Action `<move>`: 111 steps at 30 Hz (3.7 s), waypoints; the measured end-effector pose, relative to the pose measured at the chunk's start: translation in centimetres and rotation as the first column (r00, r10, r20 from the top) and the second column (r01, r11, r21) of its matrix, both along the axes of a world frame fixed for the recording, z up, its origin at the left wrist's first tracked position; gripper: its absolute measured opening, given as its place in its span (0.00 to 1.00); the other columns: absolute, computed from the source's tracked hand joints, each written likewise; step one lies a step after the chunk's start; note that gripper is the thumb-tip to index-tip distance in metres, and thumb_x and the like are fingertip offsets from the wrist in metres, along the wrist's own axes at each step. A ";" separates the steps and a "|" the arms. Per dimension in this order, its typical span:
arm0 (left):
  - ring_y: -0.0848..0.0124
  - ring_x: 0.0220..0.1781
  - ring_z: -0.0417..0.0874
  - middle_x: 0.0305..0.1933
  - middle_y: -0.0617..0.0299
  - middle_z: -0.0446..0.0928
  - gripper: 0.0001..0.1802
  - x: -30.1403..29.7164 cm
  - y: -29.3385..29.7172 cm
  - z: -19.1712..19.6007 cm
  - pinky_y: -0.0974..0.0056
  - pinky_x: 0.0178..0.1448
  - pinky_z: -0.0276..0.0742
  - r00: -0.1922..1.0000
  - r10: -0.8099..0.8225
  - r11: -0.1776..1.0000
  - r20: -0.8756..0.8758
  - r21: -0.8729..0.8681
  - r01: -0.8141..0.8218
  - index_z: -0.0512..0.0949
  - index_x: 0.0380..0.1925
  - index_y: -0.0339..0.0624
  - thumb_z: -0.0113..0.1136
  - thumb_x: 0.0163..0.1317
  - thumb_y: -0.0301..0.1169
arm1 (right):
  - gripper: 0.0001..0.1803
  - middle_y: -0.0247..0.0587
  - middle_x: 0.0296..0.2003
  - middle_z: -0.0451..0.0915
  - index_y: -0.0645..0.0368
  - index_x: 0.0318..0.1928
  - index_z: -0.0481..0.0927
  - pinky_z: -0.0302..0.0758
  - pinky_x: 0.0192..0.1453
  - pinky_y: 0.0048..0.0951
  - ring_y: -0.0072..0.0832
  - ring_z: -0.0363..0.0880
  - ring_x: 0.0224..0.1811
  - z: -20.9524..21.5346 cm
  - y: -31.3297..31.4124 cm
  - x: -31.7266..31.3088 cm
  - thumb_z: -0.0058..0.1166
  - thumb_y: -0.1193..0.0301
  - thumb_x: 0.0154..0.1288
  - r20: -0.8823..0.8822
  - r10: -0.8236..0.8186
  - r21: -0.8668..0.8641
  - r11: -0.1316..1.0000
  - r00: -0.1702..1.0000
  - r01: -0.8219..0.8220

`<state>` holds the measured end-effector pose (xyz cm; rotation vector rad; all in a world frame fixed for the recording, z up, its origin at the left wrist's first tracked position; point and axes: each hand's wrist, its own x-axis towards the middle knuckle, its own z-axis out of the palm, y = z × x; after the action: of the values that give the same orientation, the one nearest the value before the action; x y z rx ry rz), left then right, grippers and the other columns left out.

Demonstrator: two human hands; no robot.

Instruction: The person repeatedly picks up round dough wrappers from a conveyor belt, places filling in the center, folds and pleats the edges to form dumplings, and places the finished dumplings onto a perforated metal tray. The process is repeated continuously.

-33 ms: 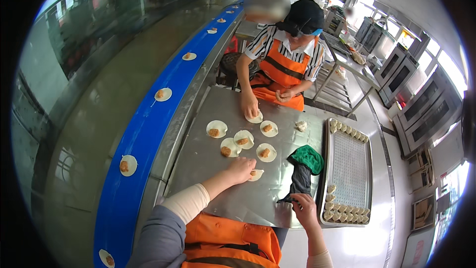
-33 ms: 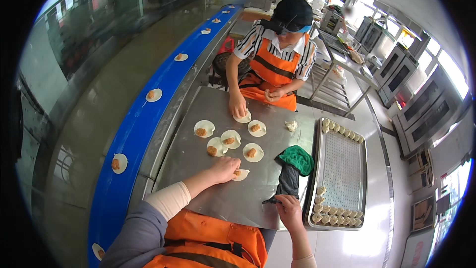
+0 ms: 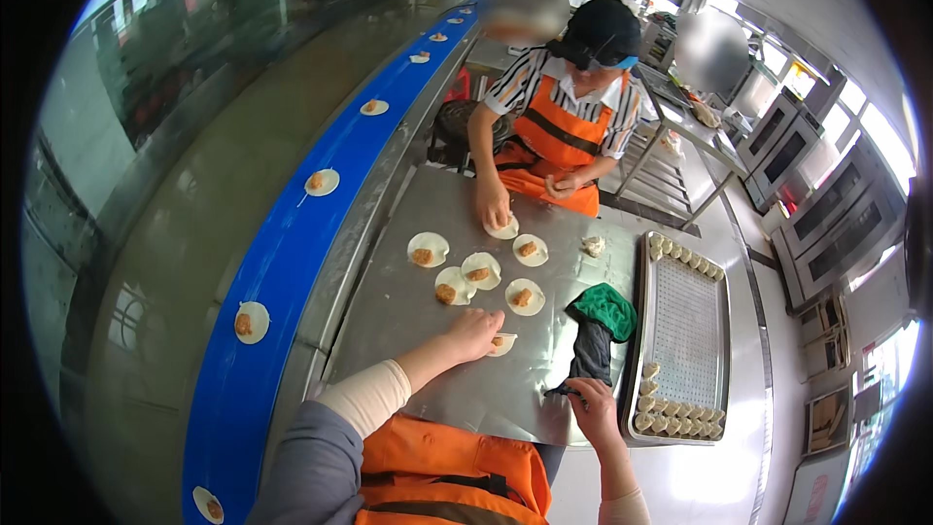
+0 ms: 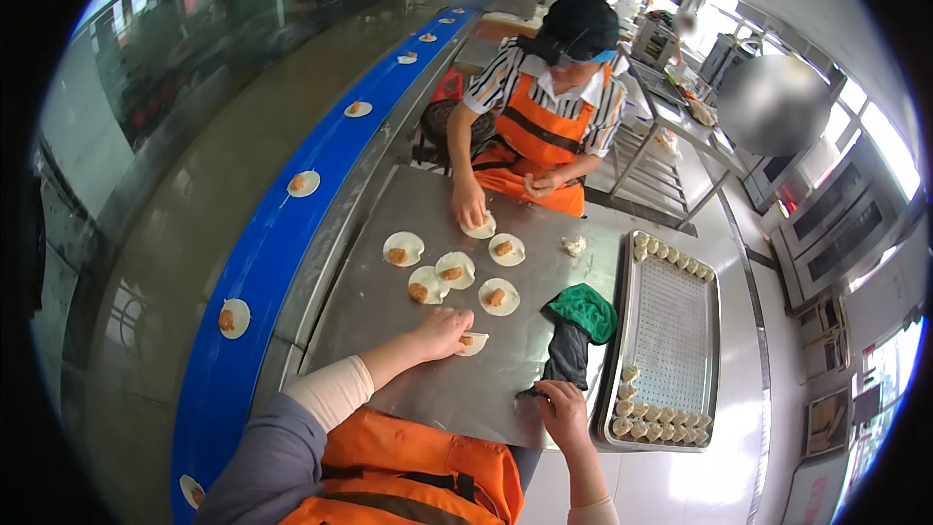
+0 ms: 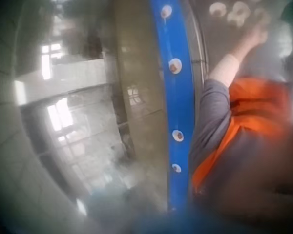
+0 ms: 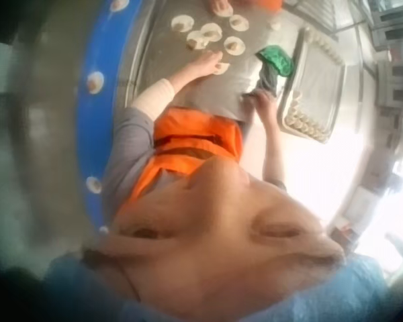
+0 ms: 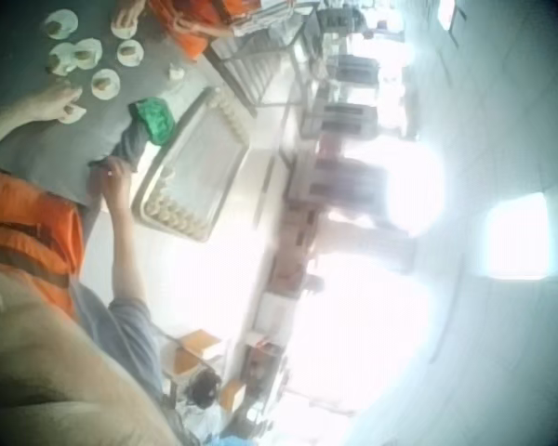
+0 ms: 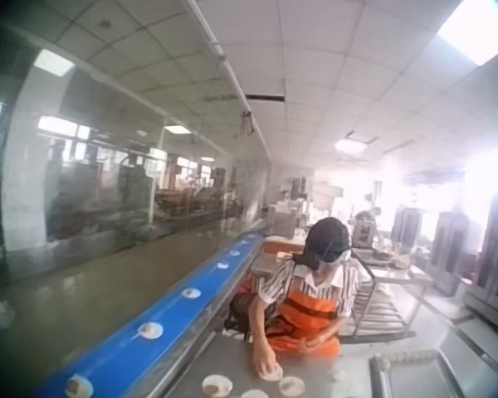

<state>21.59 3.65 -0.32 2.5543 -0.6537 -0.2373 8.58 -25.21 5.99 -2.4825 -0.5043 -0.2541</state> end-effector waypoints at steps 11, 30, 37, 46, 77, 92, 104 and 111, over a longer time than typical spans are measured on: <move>0.72 0.35 0.83 0.43 0.60 0.81 0.17 -10.2 4.9 -1.0 0.69 0.32 0.78 0.624 -0.170 0.412 -0.763 -0.630 -0.658 0.73 0.54 0.40 0.56 0.71 0.37 | 0.15 0.46 0.41 0.84 0.62 0.47 0.82 0.79 0.50 0.33 0.40 0.84 0.44 -2.6 8.4 0.9 0.58 0.83 0.59 -0.189 0.152 0.205 0.972 0.970 -0.112; 0.74 0.48 0.81 0.51 0.60 0.77 0.29 -24.1 11.3 -2.9 0.68 0.46 0.81 0.520 -0.044 -0.119 -0.853 -0.512 -0.850 0.68 0.64 0.39 0.49 0.75 0.50 | 0.15 0.45 0.47 0.82 0.53 0.48 0.83 0.79 0.51 0.42 0.43 0.82 0.49 -2.5 52.7 22.7 0.58 0.64 0.61 -0.139 0.341 -0.113 0.927 0.930 -0.357; 0.73 0.53 0.78 0.52 0.60 0.77 0.25 -24.8 12.3 -2.6 0.66 0.60 0.74 0.614 -0.084 -0.156 -0.785 -0.598 -0.786 0.68 0.61 0.35 0.59 0.70 0.37 | 0.12 0.39 0.42 0.85 0.51 0.40 0.85 0.80 0.47 0.38 0.40 0.84 0.44 -3.4 55.5 18.8 0.60 0.61 0.58 -0.212 0.326 -0.208 0.906 0.921 -0.368; 0.72 0.55 0.78 0.53 0.60 0.75 0.25 -25.8 11.4 -3.8 0.64 0.63 0.72 0.641 -0.044 -0.093 -0.766 -0.636 -0.766 0.66 0.62 0.37 0.60 0.69 0.34 | 0.08 0.40 0.29 0.83 0.67 0.39 0.79 0.77 0.33 0.24 0.22 0.82 0.28 -5.2 41.9 12.8 0.58 0.77 0.60 -0.522 0.395 0.570 0.821 0.756 -0.035; 0.73 0.43 0.79 0.42 0.62 0.76 0.14 -30.8 11.4 -6.9 0.66 0.44 0.78 0.772 0.024 -0.229 -0.635 -0.755 -0.614 0.72 0.50 0.36 0.58 0.67 0.30 | 0.17 0.44 0.39 0.81 0.58 0.51 0.79 0.80 0.42 0.36 0.39 0.82 0.40 -0.6 57.1 -18.0 0.58 0.80 0.60 -0.025 0.991 0.247 0.135 0.133 -0.960; 0.73 0.51 0.79 0.51 0.60 0.76 0.21 -29.1 12.8 -1.7 0.65 0.55 0.76 0.662 -0.127 -0.315 -0.739 -0.603 -0.733 0.70 0.58 0.36 0.52 0.73 0.39 | 0.15 0.38 0.38 0.86 0.59 0.53 0.80 0.80 0.42 0.23 0.22 0.86 0.40 2.0 32.9 9.4 0.54 0.78 0.67 -0.370 0.555 0.250 0.832 0.745 -0.495; 0.74 0.53 0.77 0.51 0.61 0.78 0.22 -24.0 15.5 -0.8 0.68 0.59 0.71 0.462 0.140 -0.125 -0.876 -0.478 -0.869 0.75 0.56 0.34 0.49 0.76 0.42 | 0.23 0.42 0.40 0.86 0.57 0.58 0.79 0.79 0.48 0.36 0.38 0.85 0.44 -2.8 49.0 42.8 0.57 0.66 0.63 -0.196 0.194 0.080 0.980 0.961 -0.181; 0.69 0.51 0.79 0.51 0.54 0.79 0.20 -21.8 18.2 1.2 0.64 0.55 0.75 0.439 0.196 0.010 -0.877 -0.446 -0.895 0.78 0.52 0.34 0.50 0.73 0.40 | 0.24 0.43 0.50 0.83 0.45 0.61 0.77 0.77 0.57 0.41 0.44 0.80 0.54 -4.2 55.8 46.8 0.56 0.62 0.64 0.061 0.134 -0.110 0.986 0.989 -0.126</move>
<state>-0.19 21.85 0.84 1.1528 0.5919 -0.2359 55.43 30.60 1.77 -2.5371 -0.7229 -0.2664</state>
